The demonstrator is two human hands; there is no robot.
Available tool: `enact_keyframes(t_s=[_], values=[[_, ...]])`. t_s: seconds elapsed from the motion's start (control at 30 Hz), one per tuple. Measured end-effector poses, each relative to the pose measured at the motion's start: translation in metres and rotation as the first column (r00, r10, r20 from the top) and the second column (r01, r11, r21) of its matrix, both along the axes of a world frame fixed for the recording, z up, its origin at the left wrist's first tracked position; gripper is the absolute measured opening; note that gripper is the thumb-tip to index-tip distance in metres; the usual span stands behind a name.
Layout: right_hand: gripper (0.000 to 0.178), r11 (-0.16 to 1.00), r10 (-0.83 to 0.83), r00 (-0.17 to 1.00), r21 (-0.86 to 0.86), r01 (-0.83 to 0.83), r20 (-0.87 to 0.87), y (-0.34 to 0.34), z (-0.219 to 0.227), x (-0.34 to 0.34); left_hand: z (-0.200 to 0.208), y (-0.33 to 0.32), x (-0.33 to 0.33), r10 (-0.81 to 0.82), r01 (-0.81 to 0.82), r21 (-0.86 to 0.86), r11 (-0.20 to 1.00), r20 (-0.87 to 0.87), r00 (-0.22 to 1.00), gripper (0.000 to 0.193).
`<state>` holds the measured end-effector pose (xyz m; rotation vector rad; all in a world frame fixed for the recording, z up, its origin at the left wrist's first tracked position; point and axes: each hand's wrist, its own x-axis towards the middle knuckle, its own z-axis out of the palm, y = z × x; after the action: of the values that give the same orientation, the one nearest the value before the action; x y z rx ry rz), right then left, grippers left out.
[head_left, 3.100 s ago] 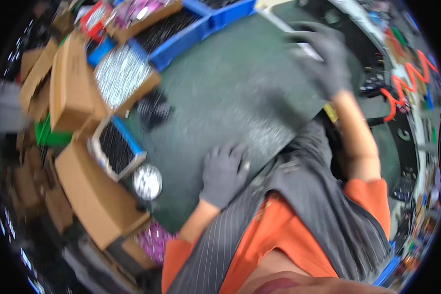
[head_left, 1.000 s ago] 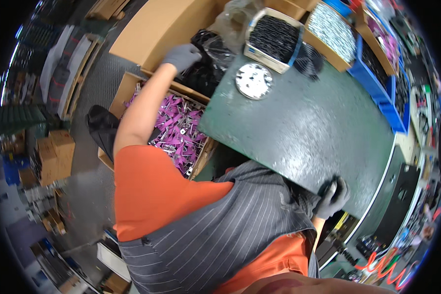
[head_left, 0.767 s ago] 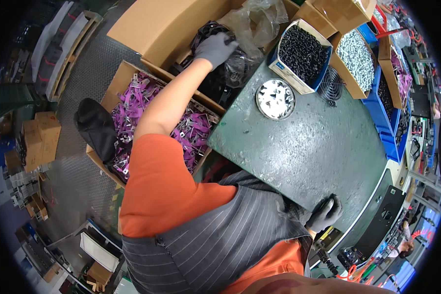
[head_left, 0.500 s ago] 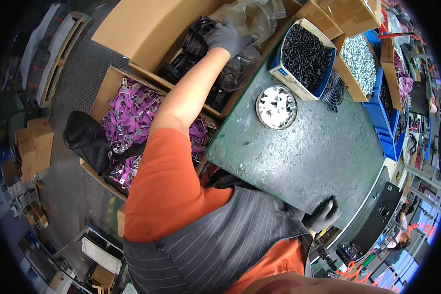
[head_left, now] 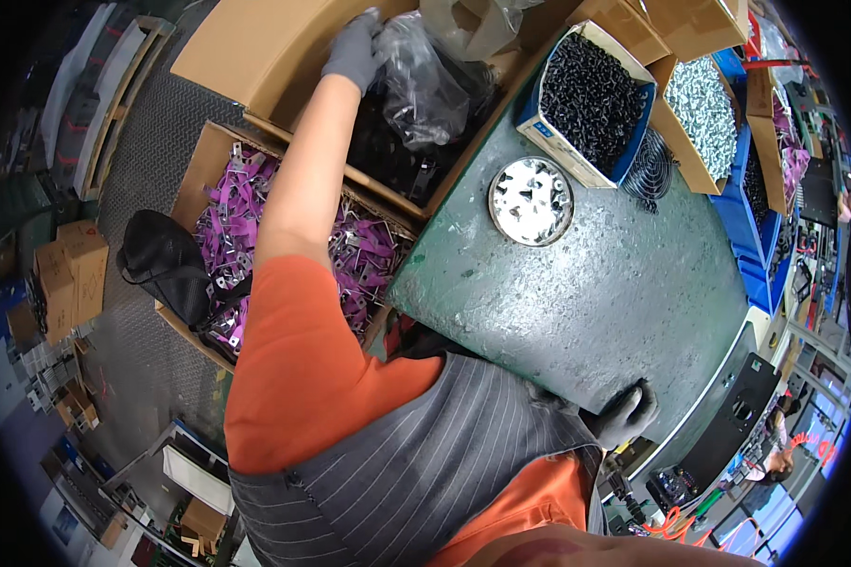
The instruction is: Assembling fan grills and rubber components onto metal panels and a chassis using a brush and a pneumatic screwdriver.
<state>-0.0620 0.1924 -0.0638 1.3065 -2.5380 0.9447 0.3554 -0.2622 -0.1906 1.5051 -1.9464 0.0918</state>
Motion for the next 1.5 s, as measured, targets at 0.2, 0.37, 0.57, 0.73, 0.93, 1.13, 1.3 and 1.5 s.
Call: enact_keyframes(t_s=[0.2, 0.37, 0.57, 0.73, 0.93, 1.13, 1.3, 1.5], values=[[0.025, 1.000, -0.002, 1.000, -0.017, 0.003, 0.022, 0.005, -0.006, -0.006, 0.025, 0.076, -0.004, 0.220, 0.090, 0.374, 0.923, -0.704, 0.676, 0.026], [0.023, 1.000, -0.008, 1.000, -0.028, 0.009, 0.027, 0.002, -0.006, -0.005, 0.064, 0.114, -0.048, -0.121, 0.085, 0.769, 0.633, -0.010, 0.993, 0.032], [0.021, 0.999, 0.014, 0.999, -0.049, -0.012, 0.043, 0.003, -0.007, -0.008, -0.024, 0.045, -0.092, -0.014, 0.269, 0.678, 0.684, -0.356, 0.934, 0.034], [0.020, 0.997, 0.012, 0.997, -0.082, -0.006, 0.080, 0.008, -0.012, -0.011, -0.083, 0.001, -0.124, 0.007, 0.711, 0.386, 0.588, -0.881, 0.473, 0.022], [0.018, 0.997, -0.003, 0.997, -0.082, 0.009, 0.076, 0.011, -0.015, -0.013, -0.091, -0.039, -0.119, -0.231, 0.589, 0.175, 0.789, -0.804, 0.548, 0.031], [0.020, 0.997, 0.023, 0.995, -0.070, -0.016, 0.096, 0.006, -0.008, -0.010, -0.115, -0.058, -0.009, 0.036, 0.283, 0.185, 0.941, -0.886, 0.462, 0.027], [0.020, 0.998, 0.050, 0.998, -0.031, -0.049, 0.032, 0.005, -0.005, -0.010, 0.028, 0.026, 0.001, 0.464, -0.086, 0.463, 0.882, -0.886, -0.007, 0.023], [0.021, 0.998, 0.043, 0.998, -0.039, -0.041, 0.045, 0.008, -0.007, -0.013, 0.047, 0.089, 0.004, 0.235, -0.262, 0.257, 0.930, -0.965, -0.113, 0.023]])
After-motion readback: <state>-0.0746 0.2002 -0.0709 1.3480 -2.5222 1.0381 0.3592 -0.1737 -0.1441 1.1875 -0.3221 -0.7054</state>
